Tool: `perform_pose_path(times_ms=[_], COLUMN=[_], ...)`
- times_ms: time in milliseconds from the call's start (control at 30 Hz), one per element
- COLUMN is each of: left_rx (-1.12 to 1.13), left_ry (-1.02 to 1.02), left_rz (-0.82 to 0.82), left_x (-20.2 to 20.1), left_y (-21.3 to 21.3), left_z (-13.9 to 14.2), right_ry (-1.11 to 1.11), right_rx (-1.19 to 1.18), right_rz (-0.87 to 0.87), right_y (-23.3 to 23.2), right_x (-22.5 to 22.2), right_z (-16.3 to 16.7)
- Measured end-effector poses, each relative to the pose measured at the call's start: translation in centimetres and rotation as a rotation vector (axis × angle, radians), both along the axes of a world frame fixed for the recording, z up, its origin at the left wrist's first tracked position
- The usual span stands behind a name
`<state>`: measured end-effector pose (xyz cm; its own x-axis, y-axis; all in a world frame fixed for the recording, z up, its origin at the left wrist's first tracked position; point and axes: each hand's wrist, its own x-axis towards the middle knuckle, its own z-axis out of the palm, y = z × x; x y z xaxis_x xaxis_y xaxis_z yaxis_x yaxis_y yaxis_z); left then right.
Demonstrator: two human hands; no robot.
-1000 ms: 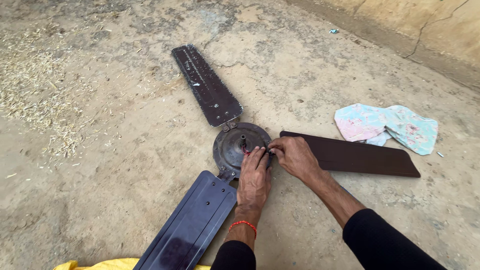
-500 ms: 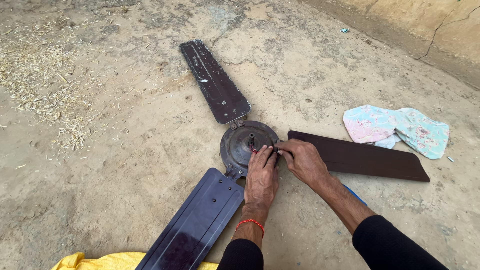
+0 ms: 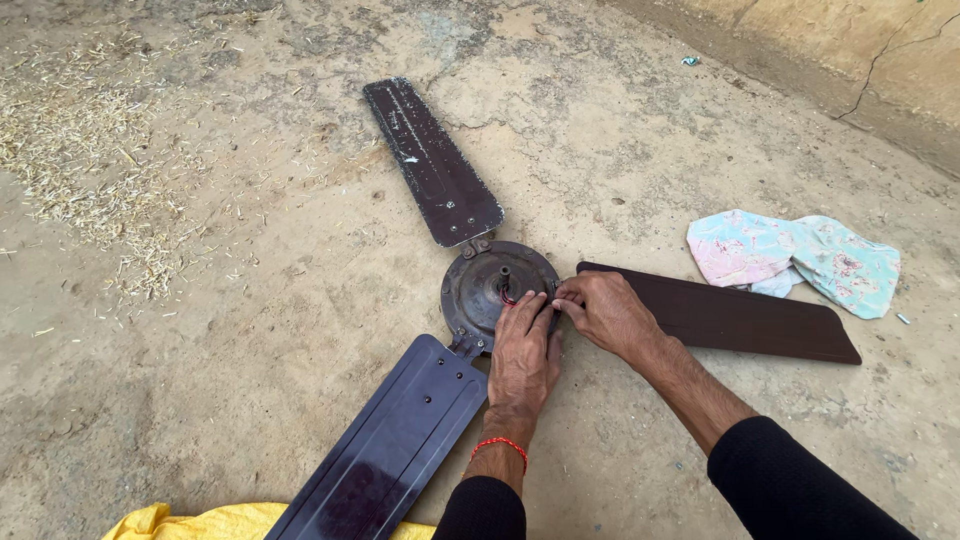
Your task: The person works on a disassembled ceiling fan lying on the ground. They detach a fan blade from the motor hub, wipe each blade clean with a cloth, then use a screwdriver and pliers to loosen and work on fasteners at the central motor hub, repositioning the blades as they go.
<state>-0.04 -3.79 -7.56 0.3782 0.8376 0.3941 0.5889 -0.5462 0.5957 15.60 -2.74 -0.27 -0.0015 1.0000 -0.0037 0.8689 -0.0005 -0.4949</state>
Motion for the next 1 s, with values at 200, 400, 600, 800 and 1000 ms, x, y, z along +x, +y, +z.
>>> perform_pose_path(times_ms=[200,400,600,800,1000], left_rx=[0.025,-0.035,-0.019,-0.072,-0.050], left_ry=[-0.090,-0.126,-0.125,-0.177,-0.167], left_rz=[0.039,0.126,0.225,0.302,0.299], left_x=[0.2,1.0,1.9,2.8,2.9], left_y=[-0.3,-0.1,-0.1,0.1,0.1], left_z=[1.0,2.3,3.2,3.4,3.4], right_ry=[-0.008,-0.066,0.025,-0.071,-0.124], right_rx=[0.012,-0.002,0.088,0.004,-0.228], right_rz=[-0.001,-0.002,-0.235,-0.303,-0.380], right_y=[0.0,0.3,-1.9,-7.2,-12.8], right_x=[0.0,-0.1,2.3,8.1,13.5], right_z=[0.3,0.8,1.0,0.1,-3.9])
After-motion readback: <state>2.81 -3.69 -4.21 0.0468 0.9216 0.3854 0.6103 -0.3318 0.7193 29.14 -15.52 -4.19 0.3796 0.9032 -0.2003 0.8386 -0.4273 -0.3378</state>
